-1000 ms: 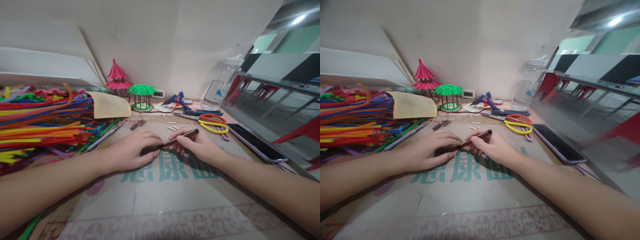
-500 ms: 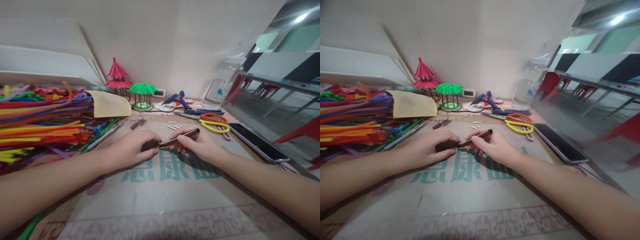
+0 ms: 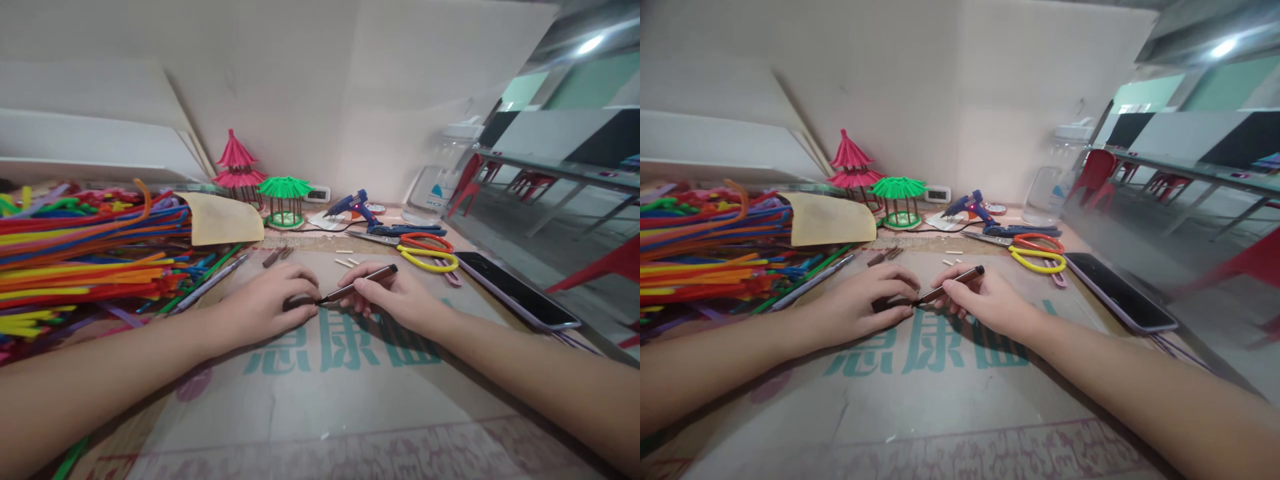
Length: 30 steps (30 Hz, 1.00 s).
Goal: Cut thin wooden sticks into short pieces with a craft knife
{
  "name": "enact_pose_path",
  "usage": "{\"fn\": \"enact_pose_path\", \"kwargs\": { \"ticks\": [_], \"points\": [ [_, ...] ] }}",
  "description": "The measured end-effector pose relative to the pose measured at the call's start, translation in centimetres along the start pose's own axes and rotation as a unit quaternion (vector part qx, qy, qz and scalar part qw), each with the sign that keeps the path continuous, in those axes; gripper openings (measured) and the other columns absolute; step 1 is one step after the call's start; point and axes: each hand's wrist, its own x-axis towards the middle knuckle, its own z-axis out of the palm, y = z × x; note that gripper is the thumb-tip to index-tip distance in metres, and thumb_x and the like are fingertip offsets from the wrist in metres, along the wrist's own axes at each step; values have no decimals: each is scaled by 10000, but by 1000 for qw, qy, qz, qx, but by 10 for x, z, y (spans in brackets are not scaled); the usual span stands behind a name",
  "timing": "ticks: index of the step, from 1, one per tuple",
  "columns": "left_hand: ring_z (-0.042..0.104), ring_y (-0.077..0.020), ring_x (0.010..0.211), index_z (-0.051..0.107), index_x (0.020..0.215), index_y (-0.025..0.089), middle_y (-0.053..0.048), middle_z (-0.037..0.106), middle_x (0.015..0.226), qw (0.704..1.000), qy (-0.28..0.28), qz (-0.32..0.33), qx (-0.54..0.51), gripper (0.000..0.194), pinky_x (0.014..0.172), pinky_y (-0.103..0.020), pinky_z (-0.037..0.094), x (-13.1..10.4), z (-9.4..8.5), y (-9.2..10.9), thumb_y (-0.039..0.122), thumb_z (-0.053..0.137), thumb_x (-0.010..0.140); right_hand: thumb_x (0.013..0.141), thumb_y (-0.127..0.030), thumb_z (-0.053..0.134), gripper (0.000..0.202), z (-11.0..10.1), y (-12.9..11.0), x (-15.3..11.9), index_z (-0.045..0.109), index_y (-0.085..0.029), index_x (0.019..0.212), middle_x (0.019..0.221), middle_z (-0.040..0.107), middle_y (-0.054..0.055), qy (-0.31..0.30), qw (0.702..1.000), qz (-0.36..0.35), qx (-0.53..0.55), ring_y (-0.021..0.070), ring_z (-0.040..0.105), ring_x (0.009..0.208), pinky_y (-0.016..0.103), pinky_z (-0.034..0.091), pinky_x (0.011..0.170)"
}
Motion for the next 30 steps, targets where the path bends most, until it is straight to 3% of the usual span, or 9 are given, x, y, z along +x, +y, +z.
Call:
{"fn": "enact_pose_path", "kwargs": {
  "ticks": [15,30],
  "points": [
    [596,-210,1066,626,1114,226,-39,657,1107,999,9,-50,-5,177,942,-338,486,-4,0,1,274,599,945,877,-577,627,442,3,1,2,674,-161,1019,777,735,54,14,998,-5,53,113,581,570,246,476,564],
    [599,-223,1089,670,1114,215,-71,655,1147,999,12,-53,4,202,966,-355,494,-3,0,1,299,608,941,894,-594,625,458,3,1,2,692,-161,1026,796,740,62,36,998,-14,44,120,581,582,253,495,566]
  ]
}}
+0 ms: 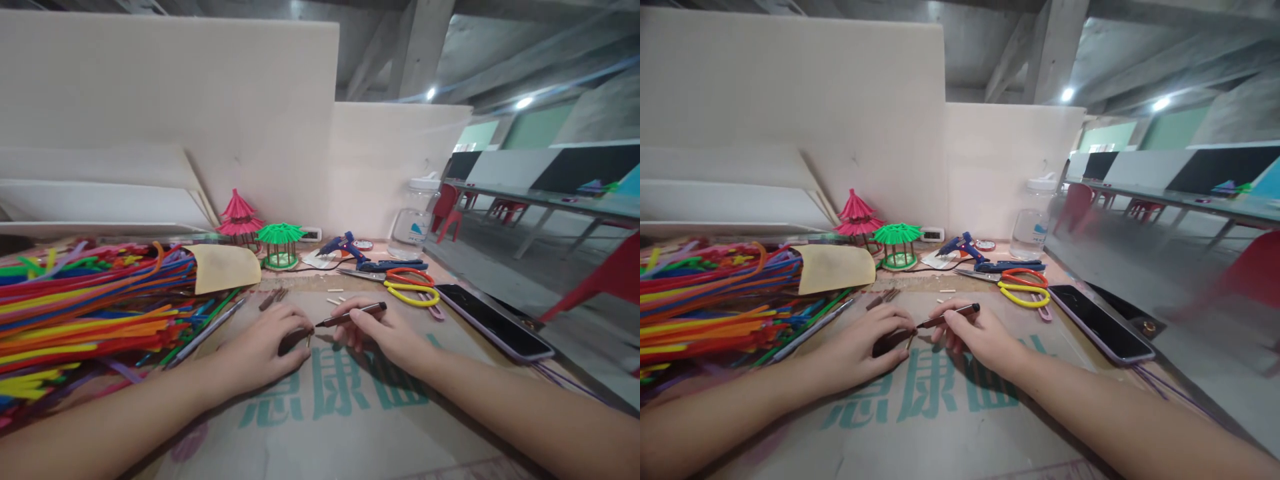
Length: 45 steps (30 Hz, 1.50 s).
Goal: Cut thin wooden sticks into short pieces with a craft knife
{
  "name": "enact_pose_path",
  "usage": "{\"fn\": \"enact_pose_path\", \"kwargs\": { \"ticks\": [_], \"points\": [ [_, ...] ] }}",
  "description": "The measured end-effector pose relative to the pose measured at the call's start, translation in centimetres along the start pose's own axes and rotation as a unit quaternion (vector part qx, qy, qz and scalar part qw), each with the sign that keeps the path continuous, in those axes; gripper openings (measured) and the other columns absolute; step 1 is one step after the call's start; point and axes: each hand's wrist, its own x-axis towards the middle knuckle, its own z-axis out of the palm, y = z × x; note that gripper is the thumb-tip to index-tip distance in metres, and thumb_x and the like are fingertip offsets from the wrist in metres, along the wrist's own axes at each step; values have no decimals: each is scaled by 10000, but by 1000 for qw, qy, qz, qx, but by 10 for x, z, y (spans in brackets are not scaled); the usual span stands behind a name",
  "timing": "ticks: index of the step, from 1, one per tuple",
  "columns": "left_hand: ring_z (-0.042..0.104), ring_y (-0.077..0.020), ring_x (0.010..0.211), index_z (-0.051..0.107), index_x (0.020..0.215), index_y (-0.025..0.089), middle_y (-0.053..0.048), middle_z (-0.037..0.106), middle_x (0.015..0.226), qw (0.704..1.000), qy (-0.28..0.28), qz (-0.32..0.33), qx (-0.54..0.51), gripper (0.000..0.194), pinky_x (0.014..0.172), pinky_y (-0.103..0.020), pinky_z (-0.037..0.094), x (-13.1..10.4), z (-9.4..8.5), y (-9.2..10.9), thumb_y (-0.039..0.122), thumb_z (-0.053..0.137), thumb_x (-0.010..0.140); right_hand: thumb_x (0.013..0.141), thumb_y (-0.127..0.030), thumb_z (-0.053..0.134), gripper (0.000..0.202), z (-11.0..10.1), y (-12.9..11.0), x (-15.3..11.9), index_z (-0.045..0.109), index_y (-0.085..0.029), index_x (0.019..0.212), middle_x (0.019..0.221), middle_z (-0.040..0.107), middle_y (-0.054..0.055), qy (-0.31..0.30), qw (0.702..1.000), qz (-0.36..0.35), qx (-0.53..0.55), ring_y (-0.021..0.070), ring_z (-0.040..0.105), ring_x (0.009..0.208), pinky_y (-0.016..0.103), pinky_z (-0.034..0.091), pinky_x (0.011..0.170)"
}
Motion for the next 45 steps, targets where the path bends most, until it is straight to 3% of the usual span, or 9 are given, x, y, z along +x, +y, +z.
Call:
{"fn": "enact_pose_path", "kwargs": {
  "ticks": [9,13,20,31,45],
  "points": [
    [586,-258,1107,632,1151,209,-70,651,1140,1000,8,-18,0,288,962,-391,476,-2,0,2,304,667,882,884,-586,667,447,-1,-2,1,699,-156,1000,780,748,73,6,999,-2,-37,132,600,581,244,482,537],
    [584,-255,1085,603,1169,193,-62,649,1121,1000,17,-4,6,334,952,-387,466,-1,1,3,198,629,836,875,-581,683,431,-2,-3,-1,679,-163,982,770,744,63,-1,999,6,-39,126,600,572,238,491,533],
    [591,-230,991,609,1028,190,-45,652,1030,1000,18,-9,2,249,899,-367,465,-1,0,4,103,548,803,884,-579,676,427,-3,1,-3,658,-169,1004,787,747,66,-7,999,-2,-54,138,625,587,271,529,572],
    [611,-229,1166,705,1163,208,-72,683,1222,998,-12,57,-17,339,1068,-385,465,3,-1,-2,119,514,898,868,-498,698,318,-2,-4,-5,688,-183,911,717,726,47,-6,998,-1,-56,144,642,599,261,528,562],
    [668,-212,1086,771,1122,243,-63,742,1169,998,-6,61,-21,256,998,-376,517,7,0,-9,247,555,984,829,-413,722,267,1,-4,-1,738,-177,955,766,759,50,1,996,41,-81,140,644,575,281,557,569]
  ]
}}
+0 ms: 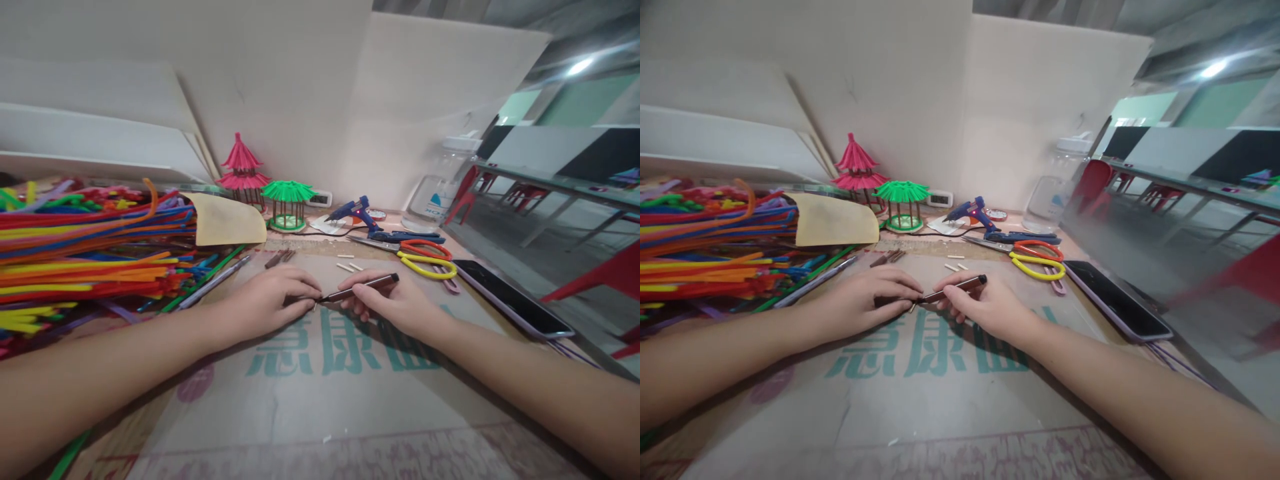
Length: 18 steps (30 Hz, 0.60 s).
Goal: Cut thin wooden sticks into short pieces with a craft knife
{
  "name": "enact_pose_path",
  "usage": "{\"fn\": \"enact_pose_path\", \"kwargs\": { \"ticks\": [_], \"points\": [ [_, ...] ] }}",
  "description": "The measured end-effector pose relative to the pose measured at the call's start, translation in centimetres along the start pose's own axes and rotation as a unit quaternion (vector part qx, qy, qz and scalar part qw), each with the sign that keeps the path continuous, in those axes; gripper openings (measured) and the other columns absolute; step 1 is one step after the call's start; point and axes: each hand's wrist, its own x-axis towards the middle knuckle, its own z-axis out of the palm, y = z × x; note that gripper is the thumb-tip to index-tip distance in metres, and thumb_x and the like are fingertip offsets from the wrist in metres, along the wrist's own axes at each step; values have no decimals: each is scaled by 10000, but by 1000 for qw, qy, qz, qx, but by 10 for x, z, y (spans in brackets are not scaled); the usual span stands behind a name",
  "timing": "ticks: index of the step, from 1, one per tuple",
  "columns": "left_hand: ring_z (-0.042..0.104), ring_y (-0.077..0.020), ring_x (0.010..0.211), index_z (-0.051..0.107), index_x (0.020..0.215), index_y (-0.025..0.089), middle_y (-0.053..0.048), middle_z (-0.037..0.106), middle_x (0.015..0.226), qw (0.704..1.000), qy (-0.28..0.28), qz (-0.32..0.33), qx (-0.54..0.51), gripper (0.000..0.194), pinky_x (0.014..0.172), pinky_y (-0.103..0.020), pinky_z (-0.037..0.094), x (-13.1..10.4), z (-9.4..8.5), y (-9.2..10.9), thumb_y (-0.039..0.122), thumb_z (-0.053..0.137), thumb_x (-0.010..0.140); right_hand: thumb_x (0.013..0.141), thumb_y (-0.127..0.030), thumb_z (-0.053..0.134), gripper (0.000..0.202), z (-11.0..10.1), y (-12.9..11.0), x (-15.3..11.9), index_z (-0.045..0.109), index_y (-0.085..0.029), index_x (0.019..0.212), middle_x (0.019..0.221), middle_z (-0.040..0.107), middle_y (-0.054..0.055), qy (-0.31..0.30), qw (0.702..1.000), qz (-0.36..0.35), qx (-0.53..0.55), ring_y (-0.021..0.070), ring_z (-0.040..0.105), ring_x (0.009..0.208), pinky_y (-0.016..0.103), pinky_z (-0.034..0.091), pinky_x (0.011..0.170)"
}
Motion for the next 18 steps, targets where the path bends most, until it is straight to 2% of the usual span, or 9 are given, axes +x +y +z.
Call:
{"fn": "enact_pose_path", "kwargs": {
  "ticks": [9,18],
  "points": [
    [706,-183,977,783,1064,238,-41,772,1070,999,20,12,35,200,882,-305,541,0,1,-7,238,599,988,869,-434,707,289,-2,5,1,749,-188,1014,790,769,43,-21,1000,-17,0,134,655,593,270,564,579],
    [707,-180,958,783,1049,231,-43,771,1047,999,25,13,37,205,869,-304,541,-1,1,-7,221,585,997,887,-422,691,284,-2,5,1,754,-190,1040,824,782,46,-29,999,-22,-16,137,658,608,269,553,578]
  ]
}}
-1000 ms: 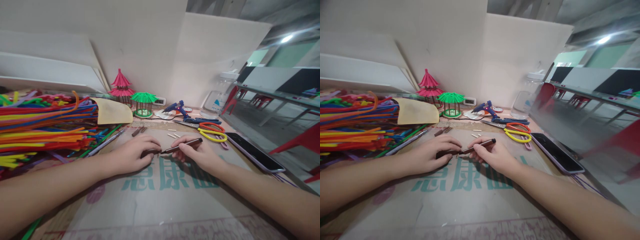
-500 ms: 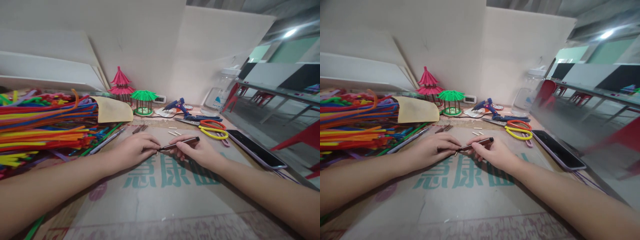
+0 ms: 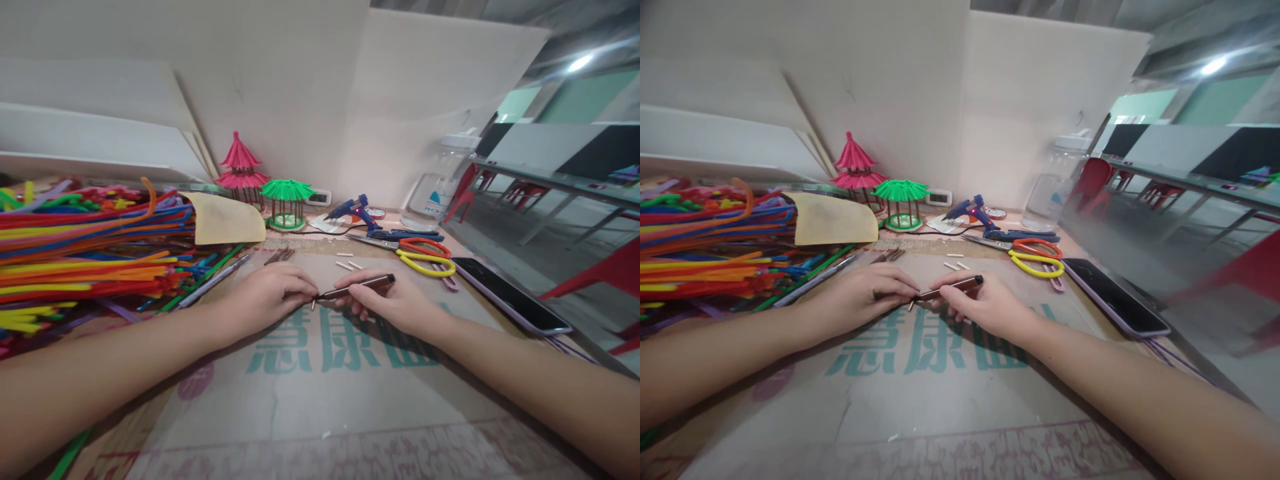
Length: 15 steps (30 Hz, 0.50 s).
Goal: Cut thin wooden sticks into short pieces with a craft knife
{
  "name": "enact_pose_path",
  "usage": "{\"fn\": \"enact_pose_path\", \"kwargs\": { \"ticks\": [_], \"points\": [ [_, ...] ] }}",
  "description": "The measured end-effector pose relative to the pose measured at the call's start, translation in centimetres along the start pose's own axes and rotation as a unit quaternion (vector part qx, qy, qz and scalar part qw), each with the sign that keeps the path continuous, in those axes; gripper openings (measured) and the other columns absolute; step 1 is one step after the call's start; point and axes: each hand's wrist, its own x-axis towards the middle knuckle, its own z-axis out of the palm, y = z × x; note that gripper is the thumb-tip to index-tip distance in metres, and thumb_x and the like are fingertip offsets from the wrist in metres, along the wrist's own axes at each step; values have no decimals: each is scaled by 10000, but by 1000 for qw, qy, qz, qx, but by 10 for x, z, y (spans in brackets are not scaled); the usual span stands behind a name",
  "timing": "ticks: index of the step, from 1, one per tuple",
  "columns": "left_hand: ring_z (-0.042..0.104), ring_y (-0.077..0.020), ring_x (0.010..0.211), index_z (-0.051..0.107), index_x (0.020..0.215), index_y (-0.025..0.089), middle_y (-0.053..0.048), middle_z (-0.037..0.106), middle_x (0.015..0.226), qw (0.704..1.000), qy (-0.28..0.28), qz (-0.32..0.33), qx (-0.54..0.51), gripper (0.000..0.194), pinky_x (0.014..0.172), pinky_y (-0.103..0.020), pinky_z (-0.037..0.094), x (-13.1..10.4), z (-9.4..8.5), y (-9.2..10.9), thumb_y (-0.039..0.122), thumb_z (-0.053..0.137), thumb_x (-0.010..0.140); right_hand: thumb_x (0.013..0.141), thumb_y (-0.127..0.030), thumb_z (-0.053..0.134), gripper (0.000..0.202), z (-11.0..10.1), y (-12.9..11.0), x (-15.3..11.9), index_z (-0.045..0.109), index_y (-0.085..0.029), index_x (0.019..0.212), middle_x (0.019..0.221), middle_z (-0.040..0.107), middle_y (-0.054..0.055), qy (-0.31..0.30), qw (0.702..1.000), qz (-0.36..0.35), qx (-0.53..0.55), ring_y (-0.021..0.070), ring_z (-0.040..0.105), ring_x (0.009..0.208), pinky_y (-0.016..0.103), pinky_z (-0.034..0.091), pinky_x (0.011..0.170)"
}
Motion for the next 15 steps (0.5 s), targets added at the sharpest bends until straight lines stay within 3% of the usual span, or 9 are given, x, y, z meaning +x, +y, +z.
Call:
{"fn": "enact_pose_path", "kwargs": {
  "ticks": [11,15],
  "points": [
    [707,-156,941,782,1030,216,-33,773,1031,1000,14,27,2,197,855,-267,531,0,1,-1,191,590,995,922,-414,647,283,-1,-1,-1,744,-178,1042,900,803,68,-53,998,-17,-2,130,659,647,263,559,629],
    [707,-155,940,781,1033,218,-33,774,1033,999,15,29,8,193,858,-268,530,0,1,-2,194,594,994,920,-438,647,302,-1,0,-1,741,-183,1052,899,799,67,-46,999,-14,-4,134,659,645,268,560,626]
  ]
}}
